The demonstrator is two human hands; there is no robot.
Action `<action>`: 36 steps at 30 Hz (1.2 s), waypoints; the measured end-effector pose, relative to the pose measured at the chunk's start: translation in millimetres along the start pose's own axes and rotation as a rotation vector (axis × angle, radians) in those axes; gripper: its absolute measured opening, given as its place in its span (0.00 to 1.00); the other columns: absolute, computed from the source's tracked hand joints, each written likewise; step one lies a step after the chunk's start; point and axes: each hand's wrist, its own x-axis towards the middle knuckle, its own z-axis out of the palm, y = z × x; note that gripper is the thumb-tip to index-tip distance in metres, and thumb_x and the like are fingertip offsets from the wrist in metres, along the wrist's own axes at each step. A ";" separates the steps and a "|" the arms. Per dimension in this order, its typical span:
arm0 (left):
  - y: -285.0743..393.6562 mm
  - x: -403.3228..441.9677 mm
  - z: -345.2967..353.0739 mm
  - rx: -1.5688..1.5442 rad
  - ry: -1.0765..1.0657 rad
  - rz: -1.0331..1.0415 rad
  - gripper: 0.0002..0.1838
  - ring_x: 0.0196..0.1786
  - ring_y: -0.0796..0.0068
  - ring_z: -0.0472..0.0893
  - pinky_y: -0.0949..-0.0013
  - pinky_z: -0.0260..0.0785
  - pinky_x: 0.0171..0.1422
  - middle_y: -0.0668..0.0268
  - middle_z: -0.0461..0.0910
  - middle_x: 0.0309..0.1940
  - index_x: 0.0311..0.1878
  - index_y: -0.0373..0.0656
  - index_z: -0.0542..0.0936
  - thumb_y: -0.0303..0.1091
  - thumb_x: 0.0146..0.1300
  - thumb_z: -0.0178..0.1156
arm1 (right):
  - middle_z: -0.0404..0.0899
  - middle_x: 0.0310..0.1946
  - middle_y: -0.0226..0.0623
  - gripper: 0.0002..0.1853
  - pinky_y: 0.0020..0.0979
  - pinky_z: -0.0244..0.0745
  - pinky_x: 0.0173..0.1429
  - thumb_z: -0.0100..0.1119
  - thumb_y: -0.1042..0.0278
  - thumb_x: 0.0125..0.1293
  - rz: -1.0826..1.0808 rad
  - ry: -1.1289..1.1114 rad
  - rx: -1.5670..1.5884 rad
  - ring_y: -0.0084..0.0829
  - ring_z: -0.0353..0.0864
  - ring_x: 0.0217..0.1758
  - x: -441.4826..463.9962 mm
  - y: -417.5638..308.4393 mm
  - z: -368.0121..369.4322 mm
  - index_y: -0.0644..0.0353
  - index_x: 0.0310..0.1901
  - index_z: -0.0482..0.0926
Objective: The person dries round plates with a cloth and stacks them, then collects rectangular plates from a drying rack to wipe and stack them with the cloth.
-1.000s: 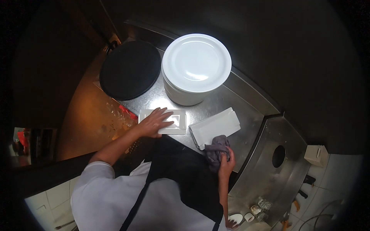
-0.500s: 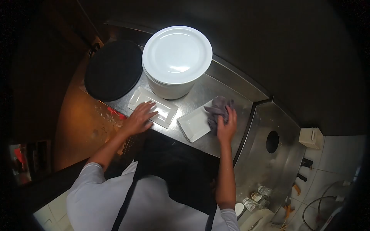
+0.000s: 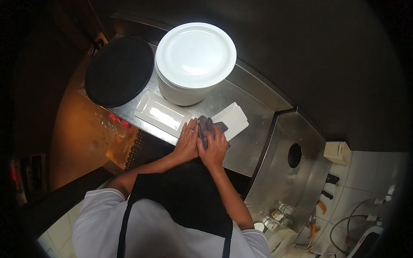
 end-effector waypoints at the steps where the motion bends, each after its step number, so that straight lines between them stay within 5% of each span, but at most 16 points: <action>1: 2.4 0.9 -2.8 -0.004 -0.011 -0.020 0.61 0.83 0.36 0.52 0.39 0.38 0.87 0.35 0.53 0.79 0.81 0.30 0.51 0.42 0.50 0.77 | 0.76 0.65 0.48 0.21 0.50 0.72 0.66 0.71 0.60 0.61 -0.002 -0.009 0.031 0.54 0.76 0.65 -4.2 -1.4 -4.0 0.59 0.54 0.83; 4: 22.6 1.7 -20.0 0.011 -0.066 -0.080 0.66 0.83 0.37 0.53 0.40 0.41 0.87 0.37 0.54 0.79 0.82 0.34 0.50 0.44 0.45 0.81 | 0.81 0.57 0.49 0.19 0.45 0.75 0.62 0.70 0.62 0.64 -0.093 -0.008 0.177 0.50 0.80 0.59 1.8 22.2 -17.0 0.61 0.53 0.83; 7: 40.9 -4.6 -27.7 0.029 -0.078 -0.105 0.74 0.82 0.37 0.56 0.42 0.49 0.85 0.36 0.54 0.79 0.84 0.38 0.48 0.52 0.39 0.86 | 0.83 0.52 0.49 0.17 0.45 0.77 0.59 0.68 0.63 0.66 0.288 0.036 0.475 0.52 0.83 0.54 21.9 59.6 -11.9 0.63 0.51 0.82; 9: 56.1 -3.2 -28.8 -0.002 -0.090 -0.177 0.74 0.82 0.37 0.56 0.41 0.52 0.83 0.38 0.54 0.79 0.83 0.37 0.49 0.51 0.38 0.87 | 0.83 0.52 0.50 0.19 0.45 0.76 0.61 0.66 0.61 0.68 0.288 0.191 0.325 0.53 0.83 0.56 48.8 79.5 -21.1 0.64 0.54 0.81; 11: 70.4 -1.5 -25.9 0.025 -0.066 -0.226 0.74 0.80 0.39 0.59 0.44 0.58 0.82 0.40 0.55 0.79 0.82 0.35 0.50 0.51 0.37 0.88 | 0.75 0.66 0.50 0.25 0.48 0.70 0.68 0.69 0.57 0.66 0.166 0.233 0.126 0.54 0.74 0.66 75.2 99.1 -23.5 0.58 0.62 0.80; 14: 65.9 1.8 -7.0 -0.008 -0.011 -0.250 0.74 0.80 0.39 0.61 0.47 0.60 0.81 0.39 0.57 0.78 0.82 0.34 0.50 0.49 0.37 0.88 | 0.72 0.69 0.51 0.29 0.52 0.69 0.67 0.70 0.52 0.64 0.011 0.055 -0.155 0.55 0.73 0.66 77.6 105.5 -19.1 0.55 0.64 0.81; 15: 65.5 3.1 -5.2 -0.034 0.018 -0.237 0.74 0.79 0.39 0.62 0.50 0.62 0.80 0.38 0.59 0.77 0.82 0.32 0.49 0.47 0.37 0.88 | 0.73 0.67 0.51 0.29 0.53 0.69 0.65 0.72 0.51 0.62 -0.089 0.149 -0.207 0.55 0.73 0.64 68.7 105.3 -7.2 0.54 0.62 0.82; 18: 59.8 2.1 -2.4 -0.081 0.083 -0.179 0.73 0.78 0.37 0.63 0.50 0.62 0.80 0.37 0.61 0.76 0.82 0.32 0.49 0.44 0.38 0.87 | 0.75 0.66 0.51 0.26 0.52 0.72 0.62 0.72 0.53 0.59 -0.140 -0.010 -0.003 0.55 0.75 0.64 34.5 71.5 -8.3 0.53 0.59 0.84; 20: 35.5 -2.8 14.9 0.046 0.167 -0.035 0.73 0.73 0.34 0.68 0.46 0.71 0.71 0.36 0.64 0.72 0.84 0.40 0.47 0.41 0.38 0.86 | 0.78 0.63 0.50 0.24 0.52 0.72 0.61 0.72 0.57 0.55 -0.279 -0.108 0.207 0.54 0.76 0.62 10.1 53.7 -6.5 0.55 0.53 0.85; 22: 42.0 -6.2 6.5 -0.110 0.034 -0.216 0.73 0.69 0.35 0.71 0.46 0.71 0.69 0.38 0.68 0.67 0.84 0.41 0.48 0.43 0.38 0.86 | 0.81 0.60 0.45 0.24 0.49 0.76 0.62 0.74 0.59 0.47 -0.355 -0.141 0.316 0.49 0.78 0.61 10.0 54.3 -11.2 0.53 0.49 0.86; 24: 50.9 -1.2 -0.4 -0.035 0.081 -0.142 0.73 0.67 0.36 0.72 0.46 0.70 0.68 0.39 0.69 0.65 0.84 0.41 0.49 0.45 0.37 0.87 | 0.81 0.60 0.42 0.25 0.47 0.77 0.63 0.77 0.61 0.45 -0.468 -0.147 0.396 0.47 0.79 0.61 23.6 83.9 -10.2 0.52 0.49 0.86; 26: 54.3 -2.8 -1.7 -0.032 -0.043 -0.271 0.74 0.68 0.39 0.72 0.47 0.67 0.72 0.41 0.68 0.66 0.84 0.41 0.50 0.47 0.36 0.87 | 0.79 0.62 0.40 0.26 0.47 0.78 0.64 0.76 0.65 0.45 -0.361 -0.143 0.164 0.48 0.79 0.62 51.9 114.0 -19.7 0.51 0.50 0.85; 28: 54.1 1.7 -3.1 0.020 0.105 -0.074 0.74 0.70 0.39 0.71 0.48 0.67 0.73 0.42 0.67 0.68 0.83 0.40 0.52 0.47 0.34 0.88 | 0.79 0.63 0.42 0.24 0.50 0.72 0.67 0.75 0.66 0.48 -0.189 0.023 0.011 0.51 0.76 0.63 80.5 145.7 -30.1 0.53 0.50 0.85; 30: 52.9 4.5 -1.6 0.007 0.092 -0.085 0.74 0.71 0.40 0.70 0.48 0.67 0.74 0.43 0.66 0.69 0.83 0.39 0.53 0.47 0.33 0.88 | 0.79 0.62 0.43 0.23 0.50 0.70 0.67 0.75 0.65 0.48 -0.125 0.108 -0.070 0.51 0.74 0.65 83.9 149.0 -21.1 0.54 0.50 0.85; 36: 41.0 -1.5 8.3 -0.003 0.085 -0.112 0.73 0.68 0.37 0.71 0.48 0.68 0.73 0.41 0.69 0.67 0.83 0.40 0.52 0.42 0.34 0.87 | 0.81 0.58 0.45 0.26 0.50 0.74 0.60 0.74 0.64 0.46 -0.376 -0.051 0.289 0.50 0.79 0.59 2.0 48.7 -9.7 0.54 0.52 0.86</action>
